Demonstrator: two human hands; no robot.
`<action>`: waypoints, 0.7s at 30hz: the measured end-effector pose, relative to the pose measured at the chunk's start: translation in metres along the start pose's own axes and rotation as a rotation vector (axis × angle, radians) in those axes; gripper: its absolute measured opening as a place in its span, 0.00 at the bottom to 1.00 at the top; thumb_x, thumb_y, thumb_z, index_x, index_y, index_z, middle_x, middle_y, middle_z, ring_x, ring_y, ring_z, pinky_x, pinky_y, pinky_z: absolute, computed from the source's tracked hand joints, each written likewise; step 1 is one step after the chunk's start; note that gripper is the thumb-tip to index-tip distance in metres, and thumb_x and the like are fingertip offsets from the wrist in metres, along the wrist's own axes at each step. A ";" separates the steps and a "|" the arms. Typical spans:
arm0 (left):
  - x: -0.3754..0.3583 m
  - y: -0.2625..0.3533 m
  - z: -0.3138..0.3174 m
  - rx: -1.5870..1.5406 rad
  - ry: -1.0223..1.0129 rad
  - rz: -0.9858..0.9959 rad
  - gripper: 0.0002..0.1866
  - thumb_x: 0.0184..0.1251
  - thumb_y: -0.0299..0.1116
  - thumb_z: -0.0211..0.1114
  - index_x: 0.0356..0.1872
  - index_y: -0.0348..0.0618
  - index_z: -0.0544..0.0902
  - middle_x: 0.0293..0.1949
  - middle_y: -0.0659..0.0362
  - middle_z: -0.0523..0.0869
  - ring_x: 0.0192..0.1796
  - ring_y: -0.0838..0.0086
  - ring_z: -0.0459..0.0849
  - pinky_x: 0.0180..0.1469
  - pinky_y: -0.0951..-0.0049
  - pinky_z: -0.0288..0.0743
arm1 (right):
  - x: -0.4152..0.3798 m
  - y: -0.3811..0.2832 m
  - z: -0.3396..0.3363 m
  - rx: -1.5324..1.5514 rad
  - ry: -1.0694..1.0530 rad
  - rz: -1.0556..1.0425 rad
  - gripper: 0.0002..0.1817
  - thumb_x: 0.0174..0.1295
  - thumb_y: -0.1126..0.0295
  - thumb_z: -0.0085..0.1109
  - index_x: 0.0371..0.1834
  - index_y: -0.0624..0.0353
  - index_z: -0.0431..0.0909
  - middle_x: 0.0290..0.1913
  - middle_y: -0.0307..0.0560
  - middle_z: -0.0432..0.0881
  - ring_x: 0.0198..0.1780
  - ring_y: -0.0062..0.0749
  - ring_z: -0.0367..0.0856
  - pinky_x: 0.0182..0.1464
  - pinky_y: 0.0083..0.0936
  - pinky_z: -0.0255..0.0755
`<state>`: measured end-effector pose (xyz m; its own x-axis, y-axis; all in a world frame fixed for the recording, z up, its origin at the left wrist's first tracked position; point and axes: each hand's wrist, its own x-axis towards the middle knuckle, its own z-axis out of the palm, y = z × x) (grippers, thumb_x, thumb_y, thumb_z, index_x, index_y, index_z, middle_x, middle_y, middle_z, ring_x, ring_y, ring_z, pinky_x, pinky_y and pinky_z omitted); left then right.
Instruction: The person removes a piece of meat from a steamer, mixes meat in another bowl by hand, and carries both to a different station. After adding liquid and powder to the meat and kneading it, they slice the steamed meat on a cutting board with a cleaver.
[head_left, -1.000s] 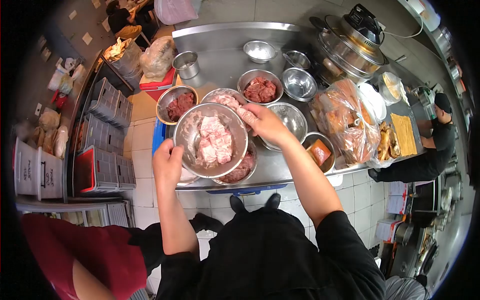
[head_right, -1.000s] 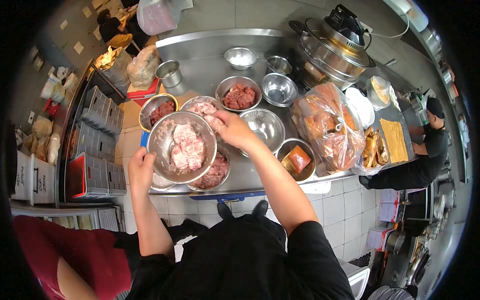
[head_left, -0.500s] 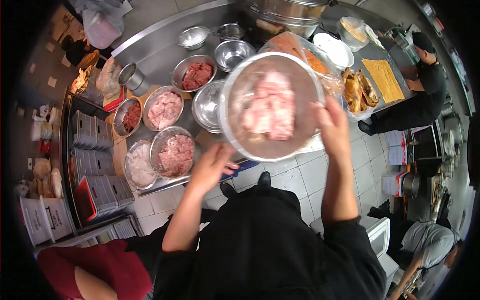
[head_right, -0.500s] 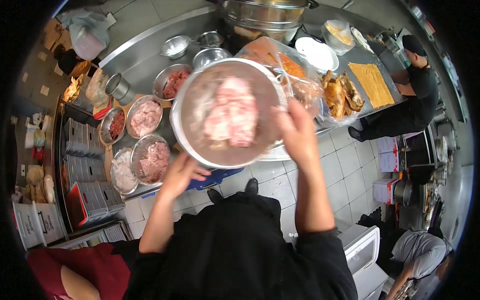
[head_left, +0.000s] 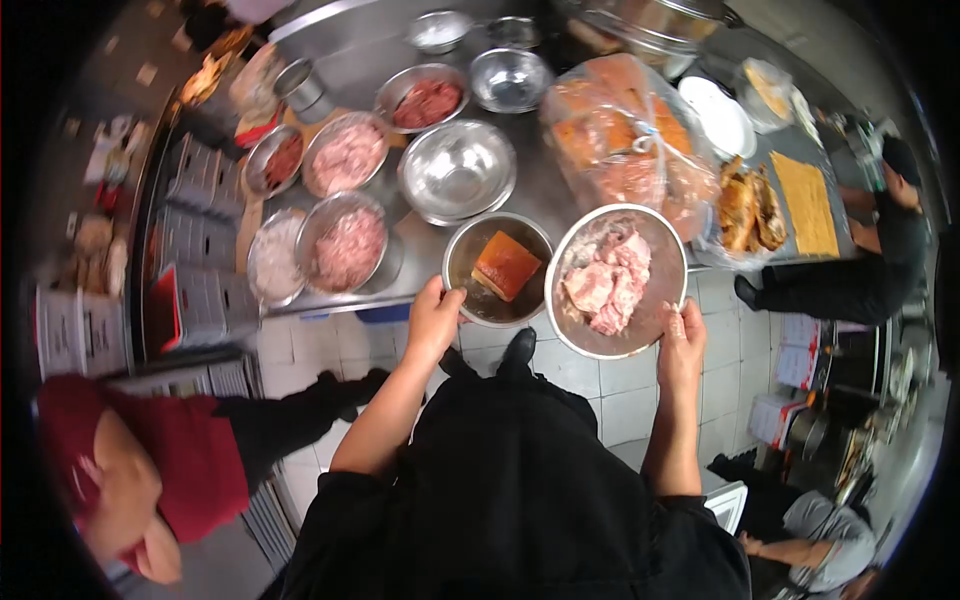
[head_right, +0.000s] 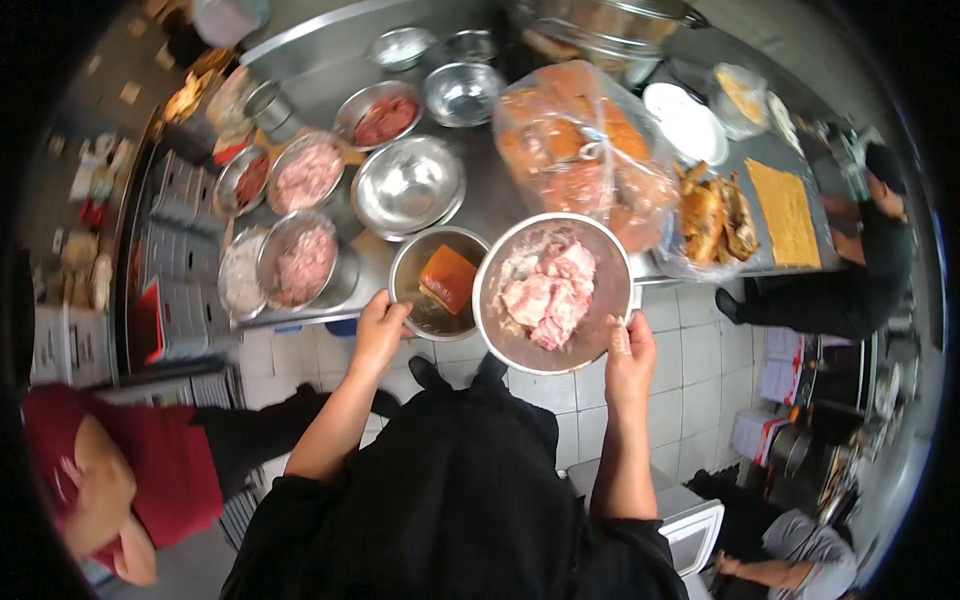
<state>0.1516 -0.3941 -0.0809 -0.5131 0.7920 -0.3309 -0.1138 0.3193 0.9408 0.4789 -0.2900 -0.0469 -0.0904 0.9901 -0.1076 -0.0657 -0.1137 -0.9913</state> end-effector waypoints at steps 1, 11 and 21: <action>-0.015 0.001 -0.015 0.098 0.069 0.026 0.10 0.69 0.30 0.59 0.44 0.34 0.80 0.35 0.58 0.85 0.32 0.75 0.83 0.34 0.73 0.80 | -0.001 0.001 0.013 -0.004 -0.043 0.004 0.09 0.72 0.69 0.57 0.32 0.56 0.72 0.31 0.29 0.73 0.34 0.11 0.65 0.37 0.16 0.62; -0.162 -0.085 -0.124 -0.089 0.650 0.085 0.10 0.70 0.30 0.59 0.44 0.35 0.81 0.35 0.57 0.85 0.36 0.77 0.84 0.37 0.72 0.81 | -0.029 0.000 0.151 -0.264 -0.554 -0.140 0.15 0.69 0.66 0.61 0.27 0.55 0.67 0.24 0.28 0.68 0.29 0.14 0.62 0.30 0.20 0.60; -0.266 -0.093 -0.148 -0.377 1.074 0.201 0.07 0.71 0.30 0.59 0.43 0.38 0.80 0.34 0.63 0.83 0.33 0.82 0.78 0.35 0.79 0.73 | -0.067 0.011 0.252 -0.254 -0.965 -0.114 0.17 0.69 0.67 0.61 0.25 0.53 0.64 0.24 0.27 0.65 0.28 0.13 0.58 0.29 0.19 0.56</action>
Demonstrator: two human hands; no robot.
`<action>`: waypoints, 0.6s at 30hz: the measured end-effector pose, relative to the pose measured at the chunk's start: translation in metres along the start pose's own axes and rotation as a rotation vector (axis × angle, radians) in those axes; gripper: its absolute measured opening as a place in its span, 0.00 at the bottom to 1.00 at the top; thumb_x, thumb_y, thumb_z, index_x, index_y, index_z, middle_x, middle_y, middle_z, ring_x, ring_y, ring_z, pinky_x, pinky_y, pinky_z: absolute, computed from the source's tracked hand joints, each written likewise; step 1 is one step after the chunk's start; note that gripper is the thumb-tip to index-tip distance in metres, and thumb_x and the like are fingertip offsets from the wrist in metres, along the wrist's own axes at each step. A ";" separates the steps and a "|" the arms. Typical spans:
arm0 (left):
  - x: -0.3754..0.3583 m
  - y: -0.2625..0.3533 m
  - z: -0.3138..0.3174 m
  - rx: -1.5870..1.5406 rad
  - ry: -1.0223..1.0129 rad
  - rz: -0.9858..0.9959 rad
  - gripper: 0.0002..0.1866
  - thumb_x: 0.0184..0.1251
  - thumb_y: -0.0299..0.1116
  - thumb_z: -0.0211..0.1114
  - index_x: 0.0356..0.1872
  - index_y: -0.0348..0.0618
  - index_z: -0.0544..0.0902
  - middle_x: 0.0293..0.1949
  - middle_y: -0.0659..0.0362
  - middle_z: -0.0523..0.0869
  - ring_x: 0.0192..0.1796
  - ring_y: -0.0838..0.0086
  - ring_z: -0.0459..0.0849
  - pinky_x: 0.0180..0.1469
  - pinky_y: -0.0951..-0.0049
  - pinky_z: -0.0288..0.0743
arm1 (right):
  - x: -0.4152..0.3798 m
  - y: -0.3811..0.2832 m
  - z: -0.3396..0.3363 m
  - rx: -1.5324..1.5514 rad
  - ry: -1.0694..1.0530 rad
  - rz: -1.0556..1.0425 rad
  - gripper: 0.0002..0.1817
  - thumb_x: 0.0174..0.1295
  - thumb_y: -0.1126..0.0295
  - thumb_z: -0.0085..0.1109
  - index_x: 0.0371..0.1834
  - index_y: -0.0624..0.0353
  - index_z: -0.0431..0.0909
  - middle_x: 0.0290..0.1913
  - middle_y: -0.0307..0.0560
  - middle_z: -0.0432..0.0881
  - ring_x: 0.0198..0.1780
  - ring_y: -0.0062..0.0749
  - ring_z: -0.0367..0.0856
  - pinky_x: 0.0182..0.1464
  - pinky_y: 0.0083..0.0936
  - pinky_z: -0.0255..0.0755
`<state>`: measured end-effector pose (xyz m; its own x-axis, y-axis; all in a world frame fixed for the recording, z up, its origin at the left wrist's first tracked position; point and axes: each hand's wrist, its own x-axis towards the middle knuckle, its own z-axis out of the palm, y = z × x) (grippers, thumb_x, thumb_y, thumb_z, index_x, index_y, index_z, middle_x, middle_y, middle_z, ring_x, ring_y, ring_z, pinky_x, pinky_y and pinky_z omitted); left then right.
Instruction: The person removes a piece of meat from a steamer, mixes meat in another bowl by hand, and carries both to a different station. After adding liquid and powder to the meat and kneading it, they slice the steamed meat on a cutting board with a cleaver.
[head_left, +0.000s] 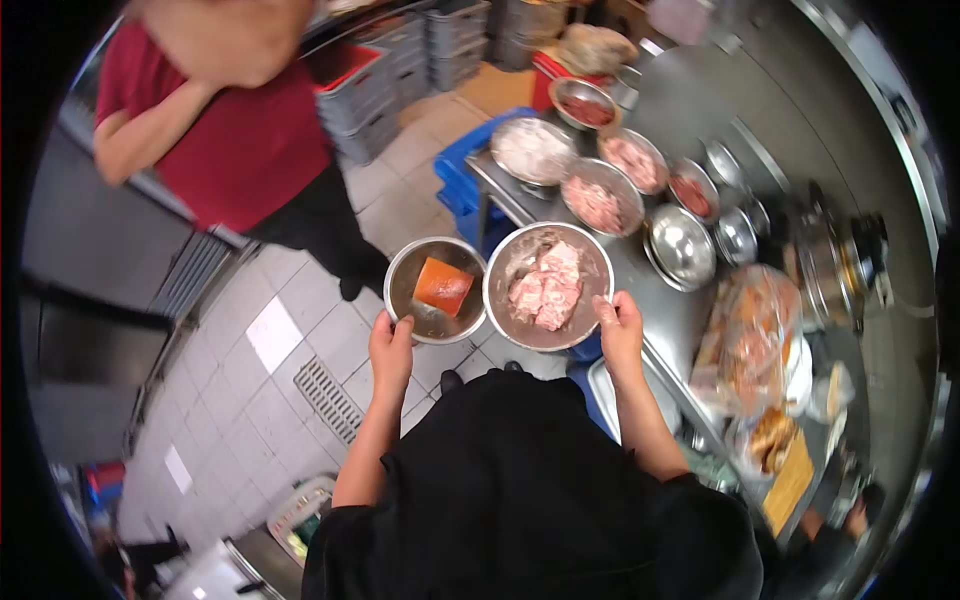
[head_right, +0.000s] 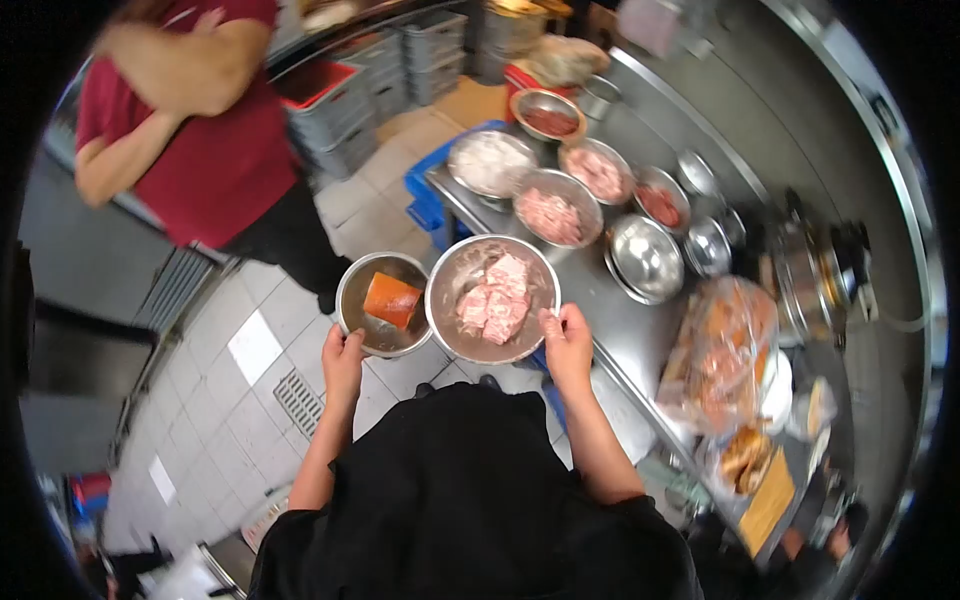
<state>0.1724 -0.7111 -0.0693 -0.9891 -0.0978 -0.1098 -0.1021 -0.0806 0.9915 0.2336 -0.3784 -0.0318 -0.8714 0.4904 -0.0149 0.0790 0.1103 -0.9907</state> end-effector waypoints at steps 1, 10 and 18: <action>-0.002 0.005 -0.002 -0.005 0.055 0.013 0.07 0.71 0.30 0.59 0.43 0.38 0.80 0.34 0.63 0.83 0.33 0.82 0.78 0.35 0.79 0.73 | 0.007 0.000 0.005 0.019 -0.030 -0.012 0.17 0.70 0.67 0.61 0.25 0.52 0.64 0.24 0.27 0.65 0.29 0.13 0.58 0.29 0.18 0.56; -0.022 0.009 -0.006 0.095 0.354 0.074 0.07 0.71 0.31 0.63 0.35 0.37 0.79 0.30 0.64 0.79 0.30 0.82 0.76 0.34 0.77 0.78 | 0.051 0.021 0.038 0.198 -0.323 0.117 0.14 0.71 0.69 0.59 0.27 0.51 0.67 0.28 0.29 0.72 0.30 0.12 0.65 0.33 0.16 0.62; -0.080 0.014 -0.043 -0.535 0.532 -0.145 0.10 0.71 0.26 0.54 0.50 0.33 0.73 0.45 0.50 0.85 0.44 0.64 0.89 0.44 0.63 0.90 | 0.056 0.043 0.078 0.091 -0.607 0.194 0.13 0.69 0.70 0.59 0.27 0.51 0.68 0.28 0.29 0.72 0.29 0.12 0.67 0.31 0.16 0.64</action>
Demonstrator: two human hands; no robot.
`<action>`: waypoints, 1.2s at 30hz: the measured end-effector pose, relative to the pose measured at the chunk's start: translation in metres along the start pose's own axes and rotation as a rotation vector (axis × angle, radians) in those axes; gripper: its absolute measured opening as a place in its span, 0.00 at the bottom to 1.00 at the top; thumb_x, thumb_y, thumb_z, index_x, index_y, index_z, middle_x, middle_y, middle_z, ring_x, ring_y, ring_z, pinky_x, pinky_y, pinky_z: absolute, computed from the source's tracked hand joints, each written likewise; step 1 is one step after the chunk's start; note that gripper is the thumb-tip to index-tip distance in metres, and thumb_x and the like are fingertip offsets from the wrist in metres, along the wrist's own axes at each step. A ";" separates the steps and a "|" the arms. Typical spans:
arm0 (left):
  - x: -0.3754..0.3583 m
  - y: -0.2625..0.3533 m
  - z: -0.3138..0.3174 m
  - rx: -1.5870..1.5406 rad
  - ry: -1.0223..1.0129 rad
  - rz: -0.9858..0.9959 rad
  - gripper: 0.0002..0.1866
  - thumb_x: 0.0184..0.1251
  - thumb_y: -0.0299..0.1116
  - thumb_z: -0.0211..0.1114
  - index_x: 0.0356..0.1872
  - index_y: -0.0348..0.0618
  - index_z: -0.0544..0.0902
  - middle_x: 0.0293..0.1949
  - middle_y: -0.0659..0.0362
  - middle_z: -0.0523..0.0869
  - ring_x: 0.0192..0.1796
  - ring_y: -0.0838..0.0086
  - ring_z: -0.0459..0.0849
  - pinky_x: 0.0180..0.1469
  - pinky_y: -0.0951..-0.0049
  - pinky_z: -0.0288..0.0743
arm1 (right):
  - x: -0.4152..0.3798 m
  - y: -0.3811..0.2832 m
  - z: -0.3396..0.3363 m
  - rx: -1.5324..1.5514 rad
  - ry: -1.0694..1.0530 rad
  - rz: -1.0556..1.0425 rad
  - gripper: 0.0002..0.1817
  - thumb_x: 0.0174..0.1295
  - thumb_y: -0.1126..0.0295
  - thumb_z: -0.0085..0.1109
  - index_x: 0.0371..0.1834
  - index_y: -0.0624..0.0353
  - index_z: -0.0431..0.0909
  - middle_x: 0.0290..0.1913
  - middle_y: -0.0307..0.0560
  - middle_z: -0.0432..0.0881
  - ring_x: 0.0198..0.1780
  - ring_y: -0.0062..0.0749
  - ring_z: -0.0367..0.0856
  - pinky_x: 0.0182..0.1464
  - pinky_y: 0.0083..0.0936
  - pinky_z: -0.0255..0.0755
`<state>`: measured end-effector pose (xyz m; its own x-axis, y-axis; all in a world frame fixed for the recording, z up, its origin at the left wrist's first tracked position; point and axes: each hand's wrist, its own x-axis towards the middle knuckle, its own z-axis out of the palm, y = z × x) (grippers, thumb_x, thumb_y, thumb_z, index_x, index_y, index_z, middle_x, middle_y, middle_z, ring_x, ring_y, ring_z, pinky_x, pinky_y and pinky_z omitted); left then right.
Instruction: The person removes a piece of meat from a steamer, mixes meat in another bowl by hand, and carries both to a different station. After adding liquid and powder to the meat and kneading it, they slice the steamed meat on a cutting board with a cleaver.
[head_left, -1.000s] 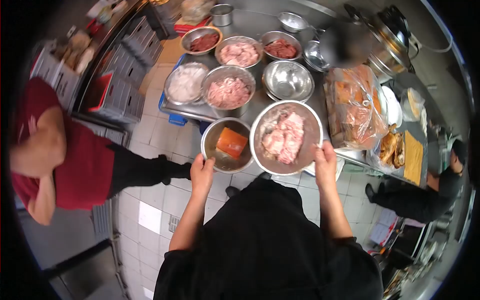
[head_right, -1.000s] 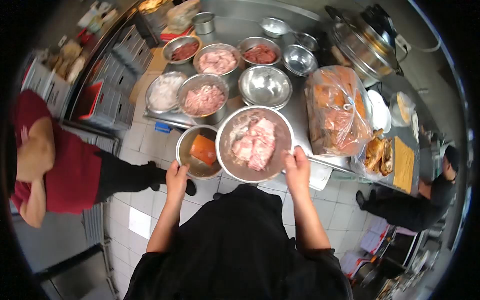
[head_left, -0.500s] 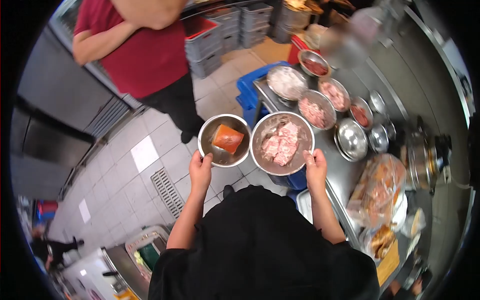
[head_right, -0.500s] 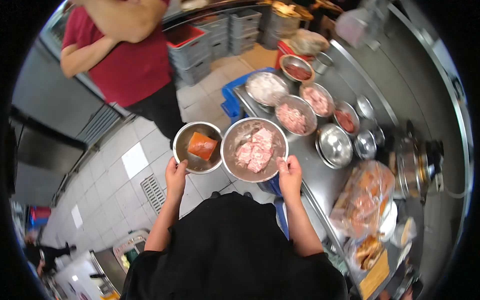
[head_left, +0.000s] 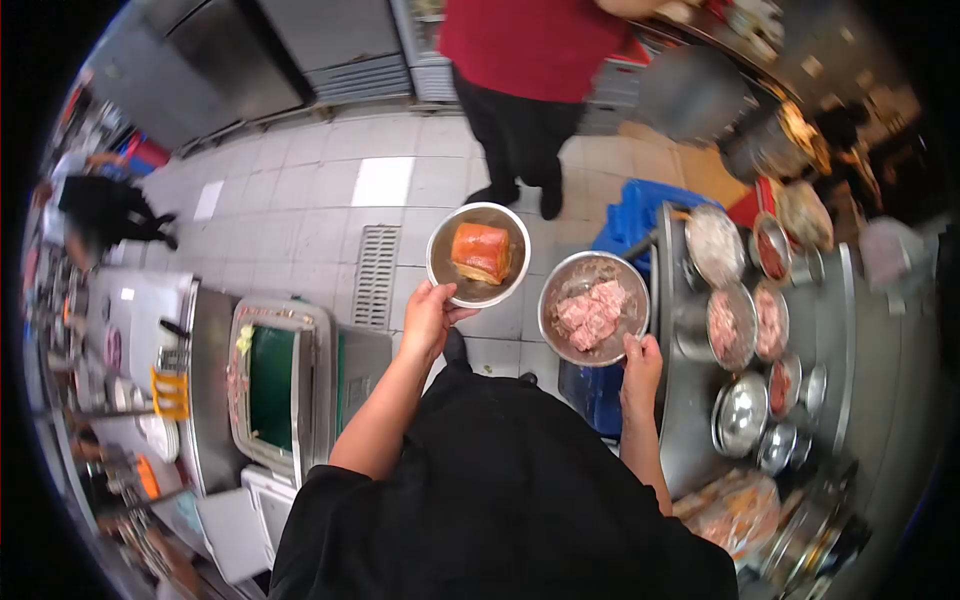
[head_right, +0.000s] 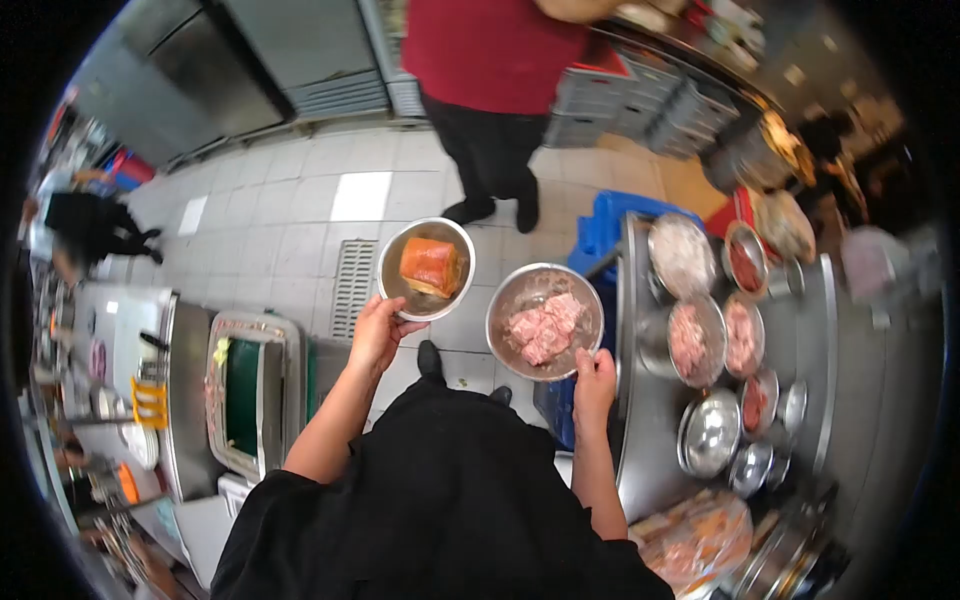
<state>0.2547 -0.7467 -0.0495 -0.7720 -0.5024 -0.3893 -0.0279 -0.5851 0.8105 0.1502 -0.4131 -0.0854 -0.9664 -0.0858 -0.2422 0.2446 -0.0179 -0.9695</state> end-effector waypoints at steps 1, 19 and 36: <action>-0.004 0.008 -0.012 -0.017 0.031 0.008 0.13 0.71 0.26 0.54 0.53 0.35 0.73 0.46 0.50 0.85 0.45 0.65 0.89 0.44 0.63 0.89 | 0.005 0.000 0.010 -0.004 -0.056 -0.003 0.13 0.69 0.70 0.59 0.27 0.51 0.68 0.28 0.29 0.72 0.29 0.12 0.67 0.31 0.16 0.64; -0.066 0.174 -0.198 -0.186 0.746 0.250 0.10 0.73 0.30 0.62 0.51 0.39 0.80 0.40 0.60 0.85 0.40 0.77 0.85 0.41 0.73 0.82 | 0.118 0.029 0.417 -0.265 -0.743 0.180 0.04 0.67 0.71 0.55 0.38 0.60 0.73 0.38 0.45 0.81 0.34 0.31 0.84 0.32 0.32 0.83; 0.058 0.280 -0.308 -0.537 1.490 0.572 0.14 0.70 0.24 0.58 0.55 0.37 0.77 0.47 0.56 0.85 0.44 0.70 0.87 0.42 0.67 0.85 | 0.183 0.035 0.952 -0.406 -1.567 0.121 0.08 0.66 0.71 0.54 0.44 0.64 0.74 0.41 0.46 0.81 0.40 0.31 0.83 0.37 0.33 0.83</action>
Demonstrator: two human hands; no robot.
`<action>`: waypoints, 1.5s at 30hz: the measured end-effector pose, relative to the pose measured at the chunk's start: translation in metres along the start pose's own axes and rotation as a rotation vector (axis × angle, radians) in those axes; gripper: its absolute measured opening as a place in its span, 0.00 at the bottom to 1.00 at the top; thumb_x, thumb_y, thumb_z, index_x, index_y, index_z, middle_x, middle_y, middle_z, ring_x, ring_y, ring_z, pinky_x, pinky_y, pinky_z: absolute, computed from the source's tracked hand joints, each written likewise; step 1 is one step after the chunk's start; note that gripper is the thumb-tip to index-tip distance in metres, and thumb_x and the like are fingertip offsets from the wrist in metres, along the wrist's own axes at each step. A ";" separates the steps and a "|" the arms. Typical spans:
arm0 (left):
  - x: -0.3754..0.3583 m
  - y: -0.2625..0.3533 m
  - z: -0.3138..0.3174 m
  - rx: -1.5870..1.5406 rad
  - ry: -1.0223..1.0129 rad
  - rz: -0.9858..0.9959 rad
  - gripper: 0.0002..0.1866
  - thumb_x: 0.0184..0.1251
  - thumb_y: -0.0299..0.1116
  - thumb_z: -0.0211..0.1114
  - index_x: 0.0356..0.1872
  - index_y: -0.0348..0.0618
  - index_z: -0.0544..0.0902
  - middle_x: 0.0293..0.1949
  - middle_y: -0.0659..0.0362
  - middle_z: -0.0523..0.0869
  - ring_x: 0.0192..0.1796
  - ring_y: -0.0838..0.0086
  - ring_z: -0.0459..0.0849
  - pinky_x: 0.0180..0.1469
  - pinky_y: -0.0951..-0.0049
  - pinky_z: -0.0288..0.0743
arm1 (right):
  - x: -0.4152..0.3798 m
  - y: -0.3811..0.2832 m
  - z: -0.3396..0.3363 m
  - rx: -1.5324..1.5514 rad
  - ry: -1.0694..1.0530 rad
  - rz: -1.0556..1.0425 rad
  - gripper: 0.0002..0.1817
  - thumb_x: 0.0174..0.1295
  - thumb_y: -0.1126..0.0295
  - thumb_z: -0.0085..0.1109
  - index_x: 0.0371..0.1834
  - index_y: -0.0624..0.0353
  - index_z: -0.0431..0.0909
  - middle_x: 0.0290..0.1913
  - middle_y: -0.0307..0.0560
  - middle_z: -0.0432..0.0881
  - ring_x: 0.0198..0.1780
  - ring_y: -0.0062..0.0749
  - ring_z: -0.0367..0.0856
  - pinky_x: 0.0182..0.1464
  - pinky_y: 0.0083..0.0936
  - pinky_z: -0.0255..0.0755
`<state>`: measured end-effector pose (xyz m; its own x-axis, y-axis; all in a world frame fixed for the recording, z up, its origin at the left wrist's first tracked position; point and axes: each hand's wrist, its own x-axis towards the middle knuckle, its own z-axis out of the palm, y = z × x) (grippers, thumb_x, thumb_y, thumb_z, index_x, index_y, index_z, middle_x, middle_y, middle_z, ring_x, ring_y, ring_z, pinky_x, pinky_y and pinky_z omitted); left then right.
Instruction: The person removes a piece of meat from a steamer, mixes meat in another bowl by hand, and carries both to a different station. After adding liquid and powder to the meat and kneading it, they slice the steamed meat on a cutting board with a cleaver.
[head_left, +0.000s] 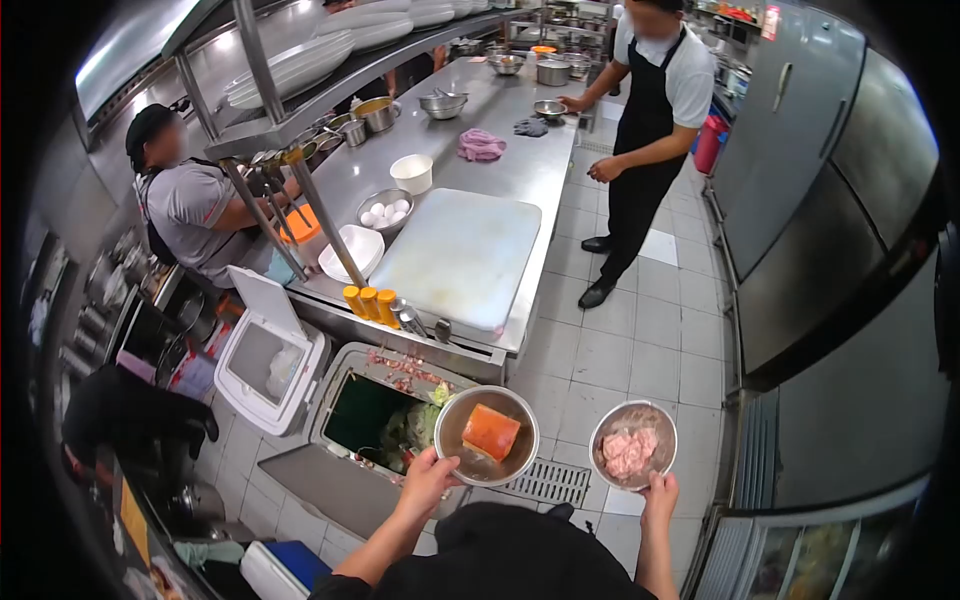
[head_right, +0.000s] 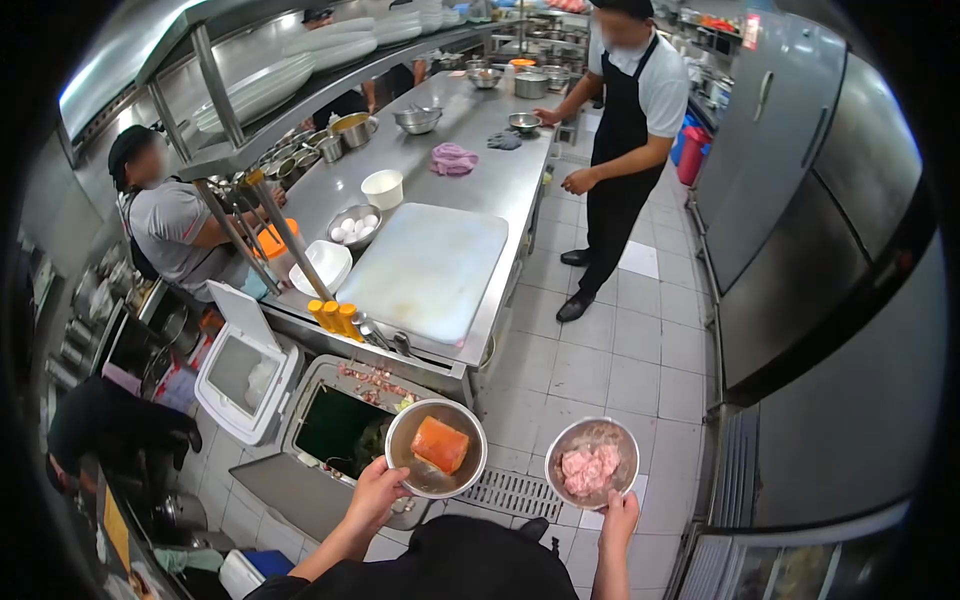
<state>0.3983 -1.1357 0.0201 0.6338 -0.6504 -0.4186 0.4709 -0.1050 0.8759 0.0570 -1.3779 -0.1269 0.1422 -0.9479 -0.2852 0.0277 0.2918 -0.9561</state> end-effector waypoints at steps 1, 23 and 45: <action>0.002 -0.003 0.017 -0.004 0.019 -0.001 0.14 0.70 0.24 0.58 0.55 0.37 0.77 0.47 0.56 0.85 0.44 0.70 0.87 0.42 0.67 0.85 | 0.025 -0.016 0.003 -0.006 -0.017 0.009 0.08 0.66 0.71 0.54 0.44 0.64 0.74 0.41 0.46 0.81 0.40 0.31 0.83 0.37 0.33 0.83; 0.518 0.076 0.444 0.344 -0.351 0.041 0.12 0.69 0.29 0.60 0.49 0.33 0.79 0.38 0.55 0.86 0.38 0.70 0.87 0.41 0.68 0.85 | 0.565 -0.143 -0.016 0.102 0.187 0.055 0.06 0.62 0.71 0.55 0.37 0.62 0.72 0.37 0.48 0.80 0.33 0.36 0.84 0.28 0.40 0.85; 0.875 0.110 0.971 0.112 -0.247 -0.006 0.07 0.69 0.28 0.61 0.43 0.36 0.79 0.31 0.61 0.82 0.34 0.77 0.84 0.39 0.72 0.82 | 1.253 -0.393 -0.098 0.160 -0.005 -0.076 0.03 0.65 0.71 0.53 0.39 0.57 0.74 0.36 0.39 0.81 0.31 0.25 0.81 0.29 0.28 0.79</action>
<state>0.4092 -2.4467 -0.0172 0.4553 -0.8121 -0.3650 0.3945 -0.1835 0.9004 0.1279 -2.6929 -0.1156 0.1390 -0.9674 -0.2116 0.1953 0.2362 -0.9519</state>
